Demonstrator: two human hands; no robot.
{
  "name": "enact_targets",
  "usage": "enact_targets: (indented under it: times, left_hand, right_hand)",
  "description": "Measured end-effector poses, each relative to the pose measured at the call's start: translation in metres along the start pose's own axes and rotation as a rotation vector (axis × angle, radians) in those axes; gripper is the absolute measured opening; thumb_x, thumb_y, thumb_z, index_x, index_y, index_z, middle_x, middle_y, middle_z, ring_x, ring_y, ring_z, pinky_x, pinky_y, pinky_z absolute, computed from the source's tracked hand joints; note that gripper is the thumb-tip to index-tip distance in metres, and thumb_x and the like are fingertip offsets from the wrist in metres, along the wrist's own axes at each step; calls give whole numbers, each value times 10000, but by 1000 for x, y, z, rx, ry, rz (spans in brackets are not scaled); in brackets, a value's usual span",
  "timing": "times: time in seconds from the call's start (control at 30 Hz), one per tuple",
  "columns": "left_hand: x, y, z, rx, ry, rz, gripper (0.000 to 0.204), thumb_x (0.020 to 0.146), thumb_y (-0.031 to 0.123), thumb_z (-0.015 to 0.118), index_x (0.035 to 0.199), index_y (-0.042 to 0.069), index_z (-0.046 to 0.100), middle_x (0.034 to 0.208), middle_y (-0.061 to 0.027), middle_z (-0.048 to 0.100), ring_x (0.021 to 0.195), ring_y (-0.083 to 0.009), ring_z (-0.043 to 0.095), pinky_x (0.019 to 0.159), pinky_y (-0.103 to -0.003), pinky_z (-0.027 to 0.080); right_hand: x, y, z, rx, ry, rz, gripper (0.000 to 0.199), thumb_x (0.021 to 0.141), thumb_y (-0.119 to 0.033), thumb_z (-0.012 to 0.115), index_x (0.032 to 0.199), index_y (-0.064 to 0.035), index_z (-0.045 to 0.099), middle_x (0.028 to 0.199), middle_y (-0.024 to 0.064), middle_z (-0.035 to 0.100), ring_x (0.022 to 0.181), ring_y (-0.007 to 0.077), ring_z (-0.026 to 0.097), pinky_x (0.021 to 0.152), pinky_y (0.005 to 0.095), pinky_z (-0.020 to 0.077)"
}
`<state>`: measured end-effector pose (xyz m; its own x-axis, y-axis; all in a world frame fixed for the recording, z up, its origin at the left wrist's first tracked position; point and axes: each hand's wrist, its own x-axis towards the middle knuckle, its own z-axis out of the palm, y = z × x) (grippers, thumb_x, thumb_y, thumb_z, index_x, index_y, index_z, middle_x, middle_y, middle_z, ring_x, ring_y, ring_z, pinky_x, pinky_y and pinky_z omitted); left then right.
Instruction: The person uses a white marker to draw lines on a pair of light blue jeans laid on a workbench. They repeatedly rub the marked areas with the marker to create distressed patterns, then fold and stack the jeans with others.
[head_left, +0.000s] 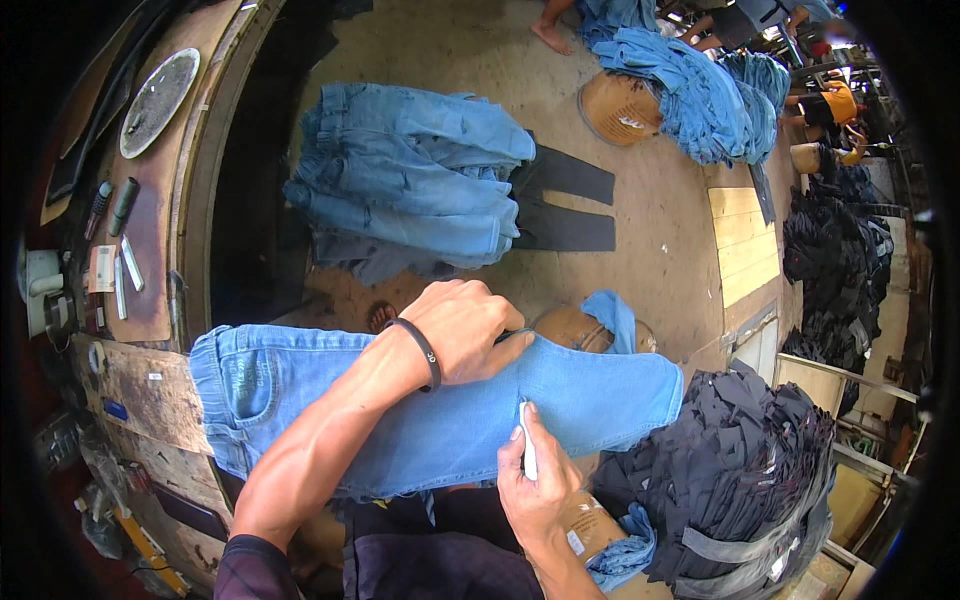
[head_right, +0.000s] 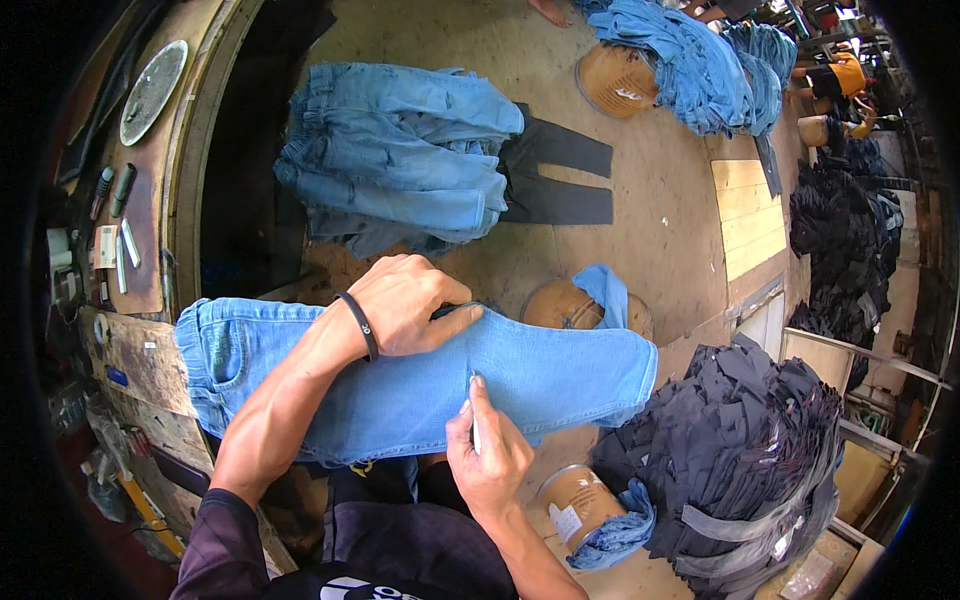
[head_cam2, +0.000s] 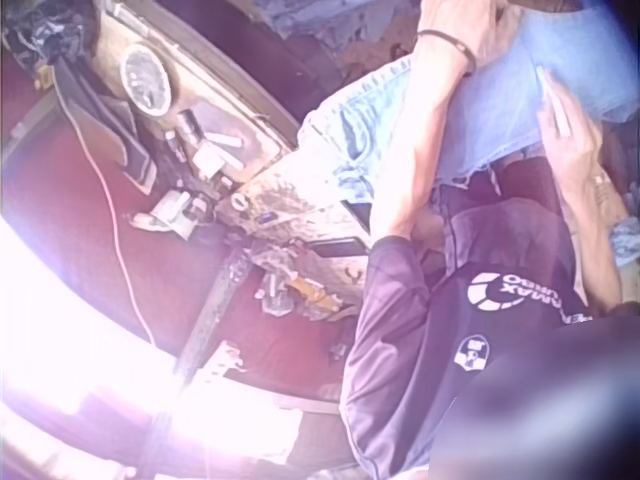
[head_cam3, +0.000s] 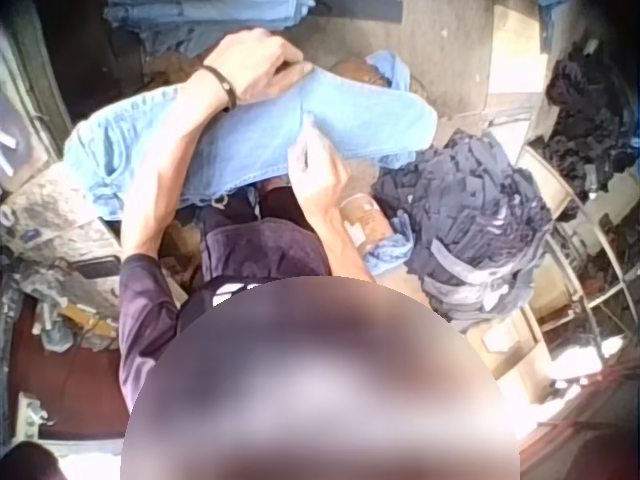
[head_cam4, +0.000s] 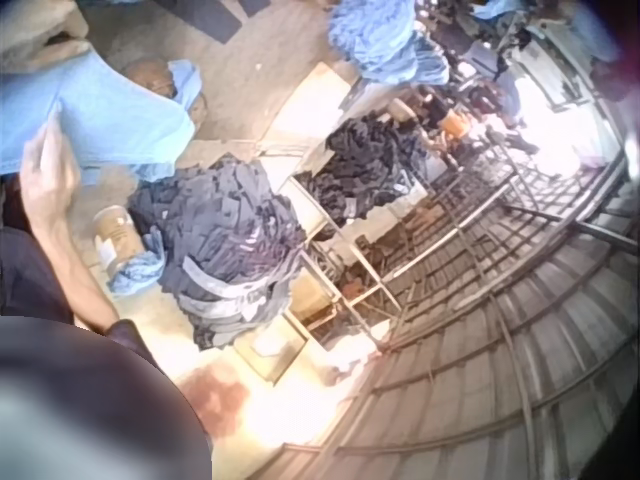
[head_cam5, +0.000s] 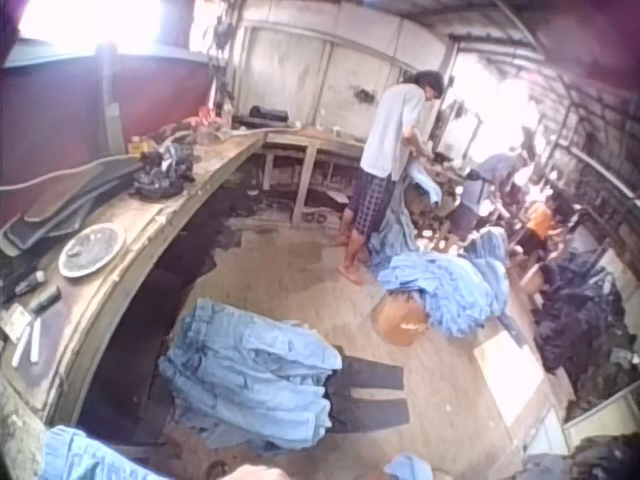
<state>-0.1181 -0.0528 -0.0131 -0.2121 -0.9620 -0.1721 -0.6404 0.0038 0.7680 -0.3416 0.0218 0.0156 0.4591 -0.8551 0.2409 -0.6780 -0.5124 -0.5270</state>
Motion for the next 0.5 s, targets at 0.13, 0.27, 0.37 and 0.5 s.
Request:
enact_targets:
  times: [0.13,0.27,0.37,0.5]
  left_hand:
    - [1,0,0,7,-3,5,314,976,312,685,866,39,795,728,-229,704,739,-434,700,688,-527,547]
    - [1,1,0,9,-28,-14,316,977,312,675,858,45,795,731,-235,704,750,-439,704,706,-532,556]
    - [1,0,1,-5,-23,-15,325,981,317,667,851,46,792,730,-239,703,761,-444,707,726,-536,567]
    - [-1,0,1,-13,-2,0,323,993,316,667,858,44,778,733,-222,704,754,-434,699,704,-533,551]
  right_hand:
    - [0,-1,-3,-5,4,-13,413,840,105,735,1252,74,724,763,143,720,603,251,693,580,339,561]
    - [-1,-1,-4,-6,-14,22,410,837,98,739,1247,81,725,798,164,739,609,256,700,578,341,563]
    - [-2,1,-4,-8,-43,45,398,846,95,741,1243,88,722,835,180,755,625,265,715,587,344,570]
    - [-2,0,-5,15,-37,50,379,865,94,737,1244,94,717,884,191,771,657,279,737,613,348,586]
